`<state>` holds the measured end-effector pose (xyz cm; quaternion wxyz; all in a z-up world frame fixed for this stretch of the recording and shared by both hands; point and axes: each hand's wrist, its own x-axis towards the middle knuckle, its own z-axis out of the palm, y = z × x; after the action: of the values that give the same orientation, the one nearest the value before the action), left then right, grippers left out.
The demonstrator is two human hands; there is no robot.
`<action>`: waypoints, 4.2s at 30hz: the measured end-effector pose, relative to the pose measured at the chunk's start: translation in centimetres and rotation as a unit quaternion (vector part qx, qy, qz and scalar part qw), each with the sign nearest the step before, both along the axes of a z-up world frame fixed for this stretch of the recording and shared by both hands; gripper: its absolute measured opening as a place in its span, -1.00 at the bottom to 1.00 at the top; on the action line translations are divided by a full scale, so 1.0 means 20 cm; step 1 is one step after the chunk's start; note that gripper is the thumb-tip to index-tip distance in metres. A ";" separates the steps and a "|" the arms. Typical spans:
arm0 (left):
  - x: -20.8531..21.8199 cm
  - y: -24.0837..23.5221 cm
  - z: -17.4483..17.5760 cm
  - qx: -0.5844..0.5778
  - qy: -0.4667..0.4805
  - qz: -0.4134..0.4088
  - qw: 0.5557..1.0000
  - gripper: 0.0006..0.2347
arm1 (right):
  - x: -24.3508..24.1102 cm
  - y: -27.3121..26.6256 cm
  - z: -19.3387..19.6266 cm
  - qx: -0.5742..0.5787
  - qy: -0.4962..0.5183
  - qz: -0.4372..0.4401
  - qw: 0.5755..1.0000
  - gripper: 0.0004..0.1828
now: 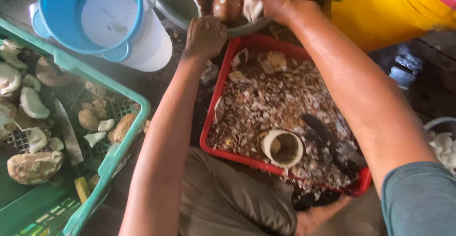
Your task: The person sits cross-legged and uses a knife to peel the husk from coconuts, rotating them to remove the outer layer. Peeled coconuts are placed into a nearby container while husk debris accumulates in a red tray.
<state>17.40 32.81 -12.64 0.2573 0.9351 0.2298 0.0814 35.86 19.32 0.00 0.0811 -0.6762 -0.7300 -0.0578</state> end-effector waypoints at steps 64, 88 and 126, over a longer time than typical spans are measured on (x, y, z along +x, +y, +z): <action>-0.30 -0.64 0.23 0.159 -0.150 -0.025 0.975 -0.31 | -0.17 -4.15 -0.74 0.567 0.603 -0.535 0.167 -0.44; -0.81 -1.23 0.09 0.066 -0.307 0.134 0.940 -0.62 | -1.02 -2.52 0.05 0.154 0.568 -0.440 0.678 -0.72; 0.34 0.21 -0.25 0.085 -0.044 0.201 0.975 -0.01 | -0.95 -2.34 -0.32 0.289 0.424 -0.483 0.710 -0.81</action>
<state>24.12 37.07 -17.59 0.1653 0.8838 0.3933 0.1920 16.88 -27.55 -6.48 0.5340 -0.8336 -0.1409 -0.0045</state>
